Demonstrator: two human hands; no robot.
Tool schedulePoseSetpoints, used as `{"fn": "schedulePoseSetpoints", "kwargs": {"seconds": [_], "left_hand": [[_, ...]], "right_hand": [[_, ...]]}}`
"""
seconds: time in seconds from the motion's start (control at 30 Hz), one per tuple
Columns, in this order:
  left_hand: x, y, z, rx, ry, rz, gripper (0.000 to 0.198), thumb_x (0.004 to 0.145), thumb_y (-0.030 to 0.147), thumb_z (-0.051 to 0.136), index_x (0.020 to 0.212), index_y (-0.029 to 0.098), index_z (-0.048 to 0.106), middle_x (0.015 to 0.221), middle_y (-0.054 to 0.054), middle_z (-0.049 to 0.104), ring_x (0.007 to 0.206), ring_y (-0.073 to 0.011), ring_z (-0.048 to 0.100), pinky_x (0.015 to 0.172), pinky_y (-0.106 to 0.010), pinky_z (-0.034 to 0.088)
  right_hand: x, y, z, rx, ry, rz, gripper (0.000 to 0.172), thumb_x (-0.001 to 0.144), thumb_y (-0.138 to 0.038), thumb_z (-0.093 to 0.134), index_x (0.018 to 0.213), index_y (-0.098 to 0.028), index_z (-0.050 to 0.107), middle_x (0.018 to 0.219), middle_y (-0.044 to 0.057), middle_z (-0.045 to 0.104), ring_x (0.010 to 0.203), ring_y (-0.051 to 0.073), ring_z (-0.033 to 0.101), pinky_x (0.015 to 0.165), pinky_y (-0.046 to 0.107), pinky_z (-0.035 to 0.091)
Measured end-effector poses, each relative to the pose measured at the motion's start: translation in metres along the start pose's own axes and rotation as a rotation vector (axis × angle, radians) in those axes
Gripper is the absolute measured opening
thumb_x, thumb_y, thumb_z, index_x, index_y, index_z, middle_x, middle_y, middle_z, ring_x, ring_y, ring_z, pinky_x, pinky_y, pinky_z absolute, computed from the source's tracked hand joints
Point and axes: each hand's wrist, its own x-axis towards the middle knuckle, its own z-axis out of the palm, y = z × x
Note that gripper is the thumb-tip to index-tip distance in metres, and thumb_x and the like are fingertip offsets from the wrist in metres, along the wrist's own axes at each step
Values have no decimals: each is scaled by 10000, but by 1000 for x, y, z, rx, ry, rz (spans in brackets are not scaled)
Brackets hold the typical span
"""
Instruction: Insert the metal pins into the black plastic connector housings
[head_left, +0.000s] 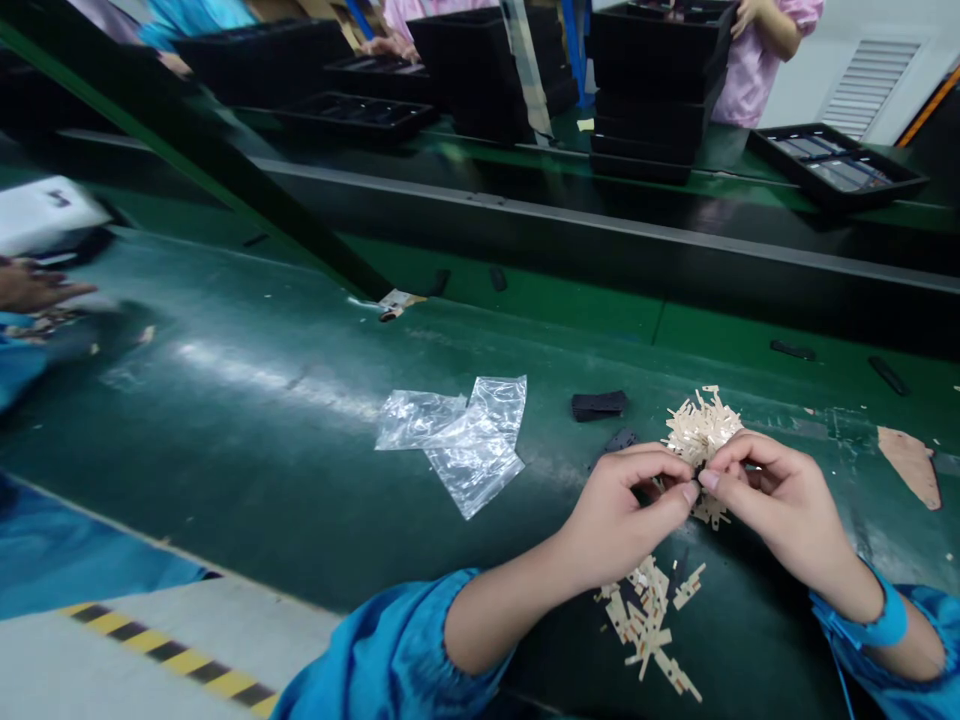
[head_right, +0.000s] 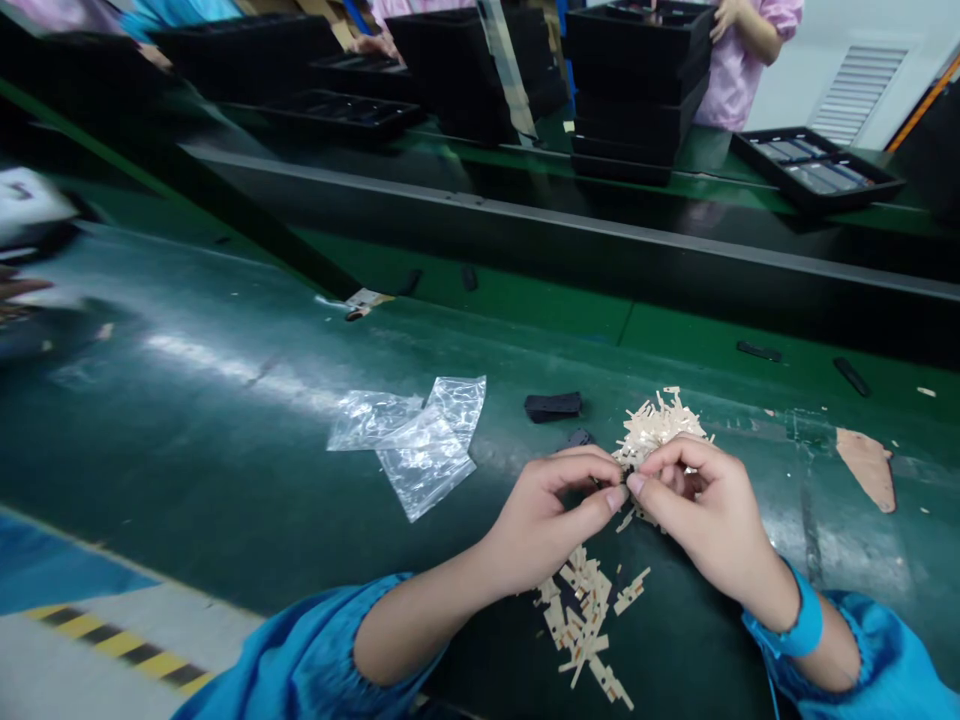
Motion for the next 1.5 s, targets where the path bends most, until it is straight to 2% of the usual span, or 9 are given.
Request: {"fn": "schedulePoseSetpoints", "kwargs": {"seconds": [0.2, 0.43, 0.6, 0.77, 1.0, 1.17, 1.37, 1.5], "left_hand": [[1, 4, -5, 67, -51, 11, 107, 835, 177, 626, 758, 157, 698, 754, -21, 635, 712, -139, 574, 657, -256, 458], [2, 4, -9, 90, -87, -54, 114, 821, 200, 631, 763, 149, 714, 707, -2, 583, 688, -127, 534, 626, -247, 402], [8, 2, -13, -142, -206, -252, 273, 858, 398, 680, 764, 143, 710, 624, 25, 542, 575, -95, 462, 550, -233, 352], [12, -4, -15, -305, -324, -429, 442, 824, 552, 736, 655, 154, 645, 574, 34, 571, 443, -51, 449, 437, -196, 316], [10, -18, -13, -503, -488, -577, 546, 731, 675, 804, 720, 138, 708, 559, 23, 586, 412, -49, 461, 362, -178, 271], [11, -19, -13, -406, -442, -547, 595, 727, 725, 780, 684, 140, 679, 549, 32, 572, 404, -40, 450, 363, -165, 287], [12, -15, -14, -256, -370, -421, 584, 758, 711, 758, 655, 150, 632, 540, 49, 524, 425, -46, 426, 405, -171, 297], [15, -6, -32, -100, -324, -339, 615, 856, 749, 609, 687, 159, 644, 555, 36, 518, 451, -72, 435, 455, -204, 311]], "right_hand": [[2, -2, -3, -7, -71, 10, 158, 825, -331, 790, 746, -197, 760, 664, 24, 623, 596, 161, 507, 514, 283, 395], [2, -3, -3, -47, -66, -13, 115, 795, -275, 782, 707, -202, 765, 661, 28, 654, 577, 154, 519, 516, 278, 402], [2, -1, -3, 83, -80, 50, 136, 779, -297, 807, 697, -198, 763, 647, 26, 656, 573, 149, 517, 505, 265, 401], [3, -3, -2, 289, -175, 163, 164, 746, -312, 859, 689, -193, 763, 664, 24, 686, 594, 145, 562, 557, 265, 448], [1, -1, 3, 483, -259, 386, 277, 676, -397, 917, 688, -177, 750, 600, 25, 649, 514, 118, 464, 446, 236, 234], [-1, 6, 4, 521, -268, 399, 257, 710, -386, 900, 710, -172, 757, 594, 8, 604, 516, 102, 388, 470, 245, 189], [1, 6, 5, 506, -269, 389, 258, 726, -388, 884, 705, -170, 748, 591, -8, 567, 511, 94, 315, 478, 255, 190], [2, 5, 5, 491, -255, 374, 295, 712, -399, 889, 651, -171, 712, 541, -35, 494, 497, 93, 300, 469, 254, 186]]}}
